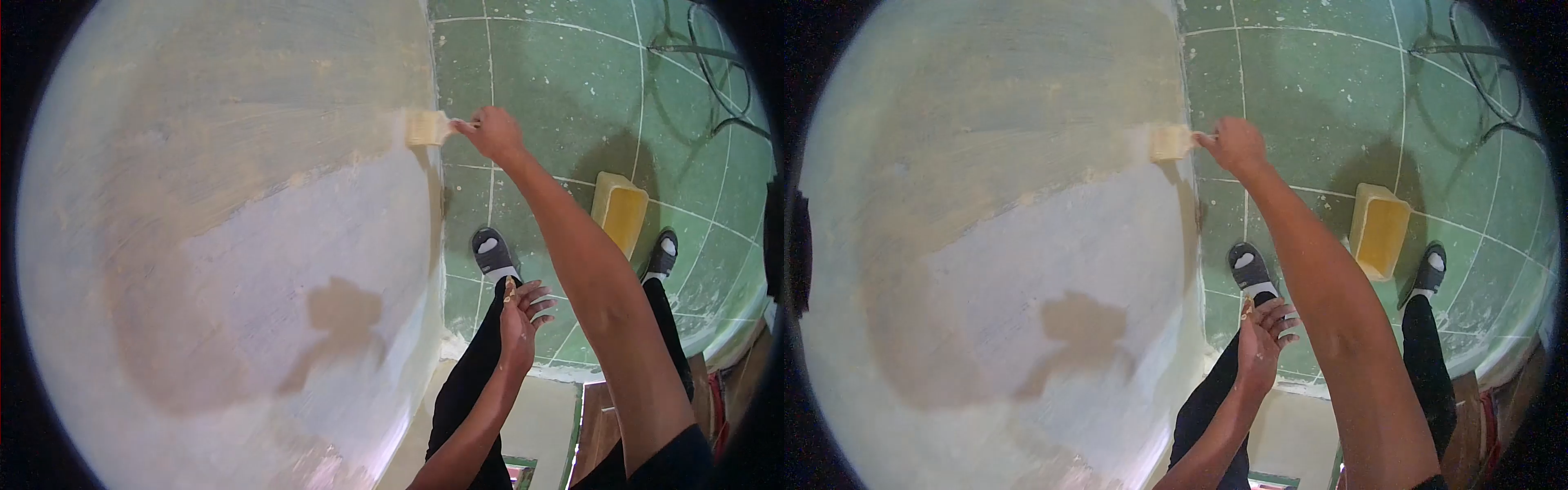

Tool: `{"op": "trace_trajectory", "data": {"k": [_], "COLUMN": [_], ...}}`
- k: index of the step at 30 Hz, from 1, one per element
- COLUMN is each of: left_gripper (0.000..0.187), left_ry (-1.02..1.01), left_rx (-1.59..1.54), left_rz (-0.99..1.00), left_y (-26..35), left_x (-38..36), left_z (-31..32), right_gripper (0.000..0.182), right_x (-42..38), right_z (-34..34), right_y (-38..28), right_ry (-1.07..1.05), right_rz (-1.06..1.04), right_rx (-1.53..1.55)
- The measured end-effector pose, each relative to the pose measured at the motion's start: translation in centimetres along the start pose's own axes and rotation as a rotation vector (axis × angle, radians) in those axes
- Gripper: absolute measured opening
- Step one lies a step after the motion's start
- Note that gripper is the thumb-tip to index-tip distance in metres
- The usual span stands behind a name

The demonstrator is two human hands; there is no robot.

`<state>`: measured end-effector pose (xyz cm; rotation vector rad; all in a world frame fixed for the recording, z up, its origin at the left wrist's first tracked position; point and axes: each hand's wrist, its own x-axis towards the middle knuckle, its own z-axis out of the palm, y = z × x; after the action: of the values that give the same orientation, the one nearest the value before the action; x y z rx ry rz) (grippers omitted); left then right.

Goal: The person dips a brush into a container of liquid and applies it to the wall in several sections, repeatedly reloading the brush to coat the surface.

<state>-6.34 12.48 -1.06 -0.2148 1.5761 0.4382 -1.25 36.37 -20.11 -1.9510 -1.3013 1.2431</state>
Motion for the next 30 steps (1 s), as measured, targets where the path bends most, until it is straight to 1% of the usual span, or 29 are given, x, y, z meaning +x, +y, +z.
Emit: {"op": "trace_trajectory", "data": {"k": [1,2,4,5,7,8,10,11,13,14,16,17,19,20,22,23,25,26,28,30], "left_gripper": [0.065,0.065,0.066,0.065,0.065,0.065,0.065,0.066,0.066,0.066,0.065,0.065,0.064,0.064,0.066,0.066,0.067,0.067,0.067,0.067], "left_ry": [-0.002,0.010,0.020,0.017,0.013,0.008,-0.006,-0.001,0.008,0.016,0.013,0.011,0.012,0.017,-0.027,-0.020,-0.001,0.001,0.001,0.001], "left_rx": [0.008,0.018,0.021,0.026,0.033,0.025,0.016,0.007,0.007,0.012,0.018,-0.012,-0.049,-0.037,-0.047,-0.011,-0.005,-0.009,0.001,-0.009], "left_rz": [-0.002,0.002,-0.001,0.019,0.031,0.033,0.027,0.026,0.025,0.031,0.033,0.053,0.078,0.082,0.085,0.083,0.096,0.103,0.108,0.104], "left_y": [0.1,0.1,0.2,0.3,0.2,0.1,-0.2,-0.2,0.3,0.7,1.5,1.9,2.8,2.9,3.2,3.5,3.7,3.7,4.0,3.9], "left_x": [0.0,-0.3,-0.5,-0.6,-0.7,-0.6,-0.5,-0.4,-0.5,-0.6,-0.4,-0.6,-0.7,-0.5,-0.5,-0.5,-0.6,-0.7,-0.6,-0.6], "left_z": [0.0,0.1,0.5,0.6,0.4,0.3,0.1,0.0,-0.3,-0.5,-0.7,-0.9,-1.0,-1.0,-1.4,-1.3,-1.5,-1.5,-1.6,-1.7], "right_gripper": [0.057,0.057,0.053,0.053,0.054,0.054,0.054,0.054,0.054,0.054,0.060,0.060,0.060,0.060,0.058,0.058,0.054,0.054,0.049,0.047], "right_x": [0.0,-0.1,-0.5,-1.0,-1.7,-2.3,-3.4,-4.1,-5.1,-4.8,-3.5,-2.8,-1.3,-0.8,-0.2,0.0,0.1,0.1,0.3,0.9], "right_z": [0.3,0.8,0.1,-0.4,-2.0,-2.8,-4.7,-5.9,-7.9,-7.4,-5.1,-3.4,0.7,2.8,5.9,6.7,7.0,7.1,7.5,6.9], "right_y": [0.8,1.3,-0.6,-2.3,-6.2,-7.1,-8.5,-9.2,-10.6,-9.9,-6.6,-4.8,-1.0,0.8,3.4,4.5,7.0,7.8,7.8,6.7], "right_ry": [0.084,0.086,-0.001,-0.007,0.020,0.017,0.106,0.105,-0.031,-0.026,-0.122,-0.114,-0.193,-0.187,-0.036,-0.043,-0.096,-0.090,0.014,-0.005], "right_rz": [0.048,0.053,0.104,0.112,-0.032,-0.026,-0.174,-0.172,-0.164,-0.159,-0.116,-0.111,-0.006,-0.004,0.014,0.015,0.197,0.207,0.190,0.192], "right_rx": [-0.140,-0.139,-0.196,-0.199,-0.114,-0.119,0.109,0.105,0.278,0.280,0.396,0.394,0.300,0.313,0.225,0.247,0.015,0.020,-0.107,-0.155]}}
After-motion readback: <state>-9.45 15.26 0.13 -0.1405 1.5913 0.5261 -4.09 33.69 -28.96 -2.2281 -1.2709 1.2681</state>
